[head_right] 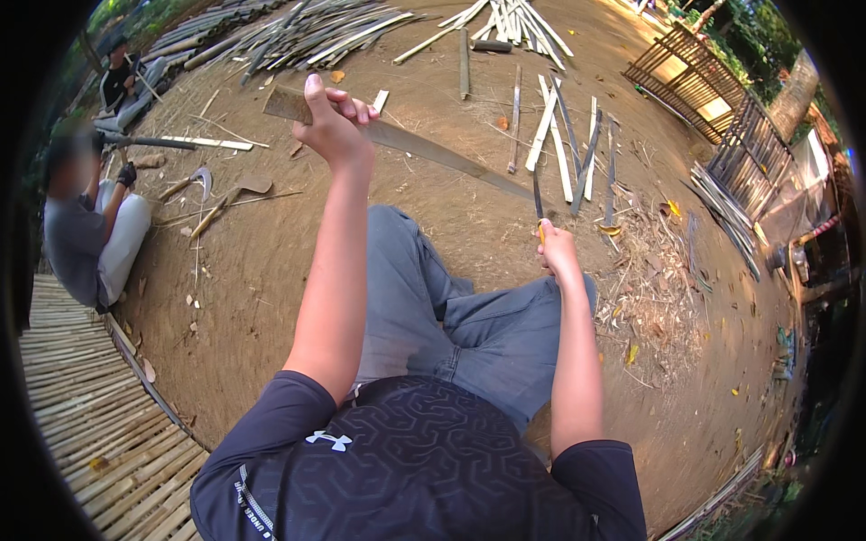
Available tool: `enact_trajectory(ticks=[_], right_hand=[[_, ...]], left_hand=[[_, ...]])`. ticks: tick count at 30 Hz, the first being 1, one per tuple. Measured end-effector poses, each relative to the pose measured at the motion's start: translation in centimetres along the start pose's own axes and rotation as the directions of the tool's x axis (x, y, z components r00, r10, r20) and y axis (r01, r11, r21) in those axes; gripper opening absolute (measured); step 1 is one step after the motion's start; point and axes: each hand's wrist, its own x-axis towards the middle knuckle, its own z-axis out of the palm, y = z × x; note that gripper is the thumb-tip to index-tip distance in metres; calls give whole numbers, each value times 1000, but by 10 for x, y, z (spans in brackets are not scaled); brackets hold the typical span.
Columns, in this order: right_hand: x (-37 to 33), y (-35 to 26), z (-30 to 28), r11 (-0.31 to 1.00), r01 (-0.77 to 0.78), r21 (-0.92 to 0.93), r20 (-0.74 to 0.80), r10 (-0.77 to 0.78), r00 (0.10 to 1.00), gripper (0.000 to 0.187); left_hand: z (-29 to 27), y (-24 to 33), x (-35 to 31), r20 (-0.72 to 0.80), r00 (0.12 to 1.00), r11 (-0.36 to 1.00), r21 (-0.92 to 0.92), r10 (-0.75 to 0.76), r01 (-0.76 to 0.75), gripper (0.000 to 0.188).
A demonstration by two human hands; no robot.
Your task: The person shaves a long strip of bamboo using a small knife while sitting on the ground.
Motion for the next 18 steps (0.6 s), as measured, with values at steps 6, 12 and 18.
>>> enact_trajectory(ticks=[6, 12, 18], right_hand=[[-27, -28, -8, 976, 191, 109, -126, -177, 976, 45], [-61, -51, 32, 941, 334, 57, 48, -337, 940, 44], [-91, -63, 64, 879, 461, -121, 54, -458, 887, 42]], left_hand=[[-1, -14, -11, 174, 985, 996, -95, 17, -1, 33], [-40, -44, -68, 437, 899, 997, 50, 35, -63, 34], [-66, -37, -86, 545, 837, 997, 20, 52, -75, 35]])
